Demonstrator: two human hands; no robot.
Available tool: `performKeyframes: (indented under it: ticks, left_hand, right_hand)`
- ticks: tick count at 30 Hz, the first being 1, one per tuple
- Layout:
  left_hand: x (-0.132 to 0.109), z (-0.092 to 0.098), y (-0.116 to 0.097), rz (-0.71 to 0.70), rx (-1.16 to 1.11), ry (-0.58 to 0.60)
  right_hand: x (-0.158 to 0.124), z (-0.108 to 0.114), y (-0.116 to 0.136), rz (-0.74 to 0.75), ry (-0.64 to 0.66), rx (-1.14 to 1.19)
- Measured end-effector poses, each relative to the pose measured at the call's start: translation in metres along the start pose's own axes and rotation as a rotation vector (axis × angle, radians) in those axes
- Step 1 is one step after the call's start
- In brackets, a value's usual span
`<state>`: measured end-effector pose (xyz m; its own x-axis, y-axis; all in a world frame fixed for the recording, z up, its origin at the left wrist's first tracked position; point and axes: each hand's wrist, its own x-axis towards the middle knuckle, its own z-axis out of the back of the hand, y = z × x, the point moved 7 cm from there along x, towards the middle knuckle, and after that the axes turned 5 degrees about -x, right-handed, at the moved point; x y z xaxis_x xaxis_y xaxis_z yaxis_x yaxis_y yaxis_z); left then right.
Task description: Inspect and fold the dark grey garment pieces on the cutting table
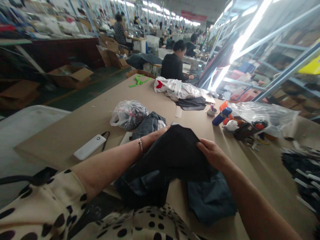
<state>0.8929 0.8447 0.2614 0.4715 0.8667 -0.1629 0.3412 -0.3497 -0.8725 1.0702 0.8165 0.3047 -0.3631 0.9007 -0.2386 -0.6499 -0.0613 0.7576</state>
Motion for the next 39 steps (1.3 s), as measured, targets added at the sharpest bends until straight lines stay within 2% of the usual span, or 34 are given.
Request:
performKeyframes:
  ticks: [2,4,6,8,9,10,13,14,16,18,21,25,27,30,32,33,35,37,38,39]
  left_hand:
    - [-0.002,0.018,0.01,0.038,0.035,-0.113]
    - [-0.009,0.05,0.028,0.118,0.179,-0.29]
    - [-0.017,0.082,0.053,0.207,0.319,-0.408]
    - [-0.022,0.103,0.08,0.274,0.397,-0.449]
    - [-0.024,0.11,0.093,0.3,0.424,-0.463]
    - [-0.025,0.115,0.105,0.324,0.447,-0.475]
    - [-0.027,0.119,0.129,0.378,0.475,-0.513]
    - [-0.027,0.119,0.134,0.387,0.474,-0.522]
    - [-0.03,0.118,0.137,0.389,0.467,-0.526]
    - [-0.034,0.117,0.136,0.385,0.455,-0.518]
    - [-0.042,0.119,0.132,0.384,0.433,-0.507]
    - [-0.052,0.122,0.122,0.359,0.417,-0.512]
    - [-0.054,0.123,0.117,0.336,0.428,-0.512]
    - [-0.055,0.125,0.103,0.272,0.483,-0.517]
    - [-0.055,0.126,0.083,0.191,0.542,-0.538]
    - [-0.056,0.126,0.068,0.119,0.586,-0.56]
    - [-0.061,0.119,0.022,-0.133,0.709,-0.603]
    - [-0.074,0.097,-0.035,-0.554,0.889,-0.595]
    - [-0.081,0.084,-0.059,-0.713,0.959,-0.559]
    - [-0.086,0.072,-0.079,-0.813,1.035,-0.523]
  right_hand:
    - [-0.024,0.028,-0.042,-0.093,-0.186,-0.062]
    - [-0.051,0.058,-0.087,-0.219,-0.325,-0.227]
    - [-0.073,0.081,-0.12,-0.318,-0.471,-0.427]
    - [-0.076,0.079,-0.133,-0.325,-0.569,-0.473]
    - [-0.068,0.066,-0.132,-0.29,-0.564,-0.422]
    - [-0.052,0.043,-0.128,-0.239,-0.507,-0.33]
    - [0.021,-0.059,-0.102,-0.118,-0.193,-0.001]
    - [0.046,-0.093,-0.098,-0.173,-0.116,0.099]
    - [0.093,-0.145,-0.091,-0.249,-0.085,0.108]
    - [0.129,-0.175,-0.09,-0.307,-0.117,0.058]
    - [0.156,-0.186,-0.096,-0.351,-0.162,-0.024]
    - [0.158,-0.174,-0.105,-0.411,-0.216,-0.118]
    - [0.157,-0.173,-0.106,-0.421,-0.195,-0.153]
    - [0.156,-0.18,-0.095,-0.358,-0.115,-0.188]
    - [0.152,-0.18,-0.079,-0.264,-0.088,-0.221]
    - [0.149,-0.178,-0.068,-0.203,-0.078,-0.242]
    - [0.136,-0.17,-0.041,-0.066,-0.046,-0.293]
    - [0.119,-0.154,-0.009,0.062,0.001,-0.345]
    - [0.11,-0.145,0.009,0.138,0.022,-0.408]
    - [0.1,-0.134,0.029,0.228,0.031,-0.503]
